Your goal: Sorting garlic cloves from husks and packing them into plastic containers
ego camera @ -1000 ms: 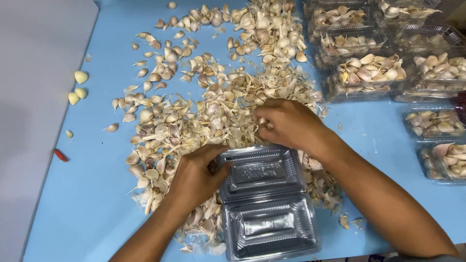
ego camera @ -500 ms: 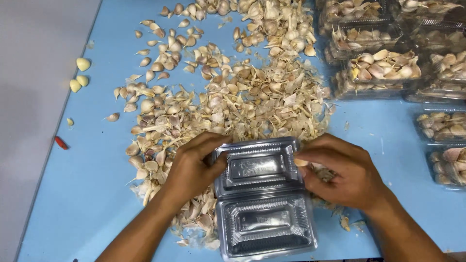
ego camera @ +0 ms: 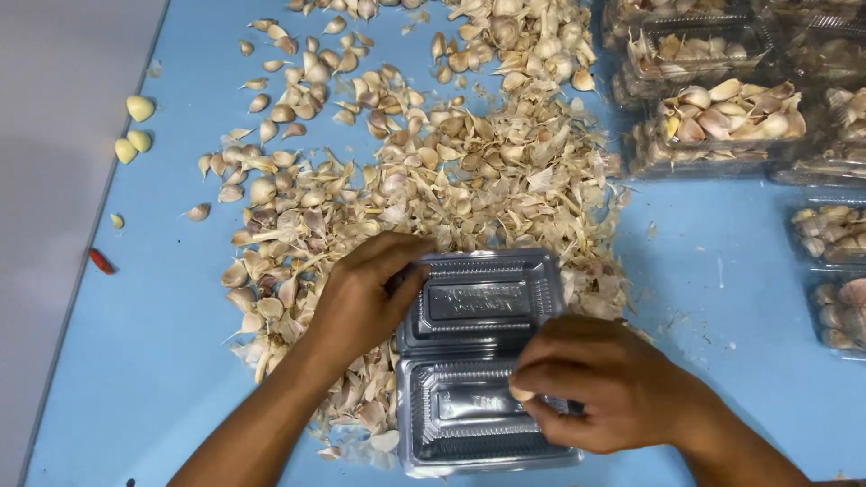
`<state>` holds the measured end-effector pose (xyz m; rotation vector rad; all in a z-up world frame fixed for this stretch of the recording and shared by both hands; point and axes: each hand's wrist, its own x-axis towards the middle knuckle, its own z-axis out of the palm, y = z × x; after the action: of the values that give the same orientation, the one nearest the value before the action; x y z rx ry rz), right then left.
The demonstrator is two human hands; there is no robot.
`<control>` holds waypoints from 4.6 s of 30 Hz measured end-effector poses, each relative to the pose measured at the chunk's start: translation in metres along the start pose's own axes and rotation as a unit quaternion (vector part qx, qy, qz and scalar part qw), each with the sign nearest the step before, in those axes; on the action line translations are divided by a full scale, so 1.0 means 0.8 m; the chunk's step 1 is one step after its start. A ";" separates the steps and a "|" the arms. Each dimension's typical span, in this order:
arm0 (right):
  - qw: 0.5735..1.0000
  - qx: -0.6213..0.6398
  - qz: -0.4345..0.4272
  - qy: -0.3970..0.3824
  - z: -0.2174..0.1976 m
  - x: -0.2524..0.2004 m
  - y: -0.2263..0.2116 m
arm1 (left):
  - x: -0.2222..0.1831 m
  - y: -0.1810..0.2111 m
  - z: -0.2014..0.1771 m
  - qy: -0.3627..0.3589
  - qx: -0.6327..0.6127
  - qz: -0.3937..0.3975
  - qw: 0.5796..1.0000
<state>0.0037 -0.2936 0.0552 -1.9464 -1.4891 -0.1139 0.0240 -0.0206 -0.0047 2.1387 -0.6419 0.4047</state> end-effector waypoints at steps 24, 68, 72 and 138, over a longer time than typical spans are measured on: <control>0.986 -0.021 -0.071 -0.147 0.035 -0.009 0.003 | -0.019 0.000 -0.011 -0.020 0.047 0.063 0.997; 0.903 -0.110 0.320 -0.263 0.004 0.131 0.119 | -0.022 -0.004 -0.010 -0.035 0.023 -0.014 0.999; 0.915 -0.092 0.295 -0.258 0.009 0.123 0.128 | -0.021 -0.004 -0.011 -0.035 0.016 -0.012 0.999; 0.938 0.045 0.334 0.082 -0.003 0.067 0.077 | -0.020 0.008 -0.026 0.118 -0.099 -0.012 0.988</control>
<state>0.0771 -0.2581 0.0530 -2.1958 -0.6560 0.0917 0.0061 -0.0021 0.0040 1.8748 -0.4980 0.5473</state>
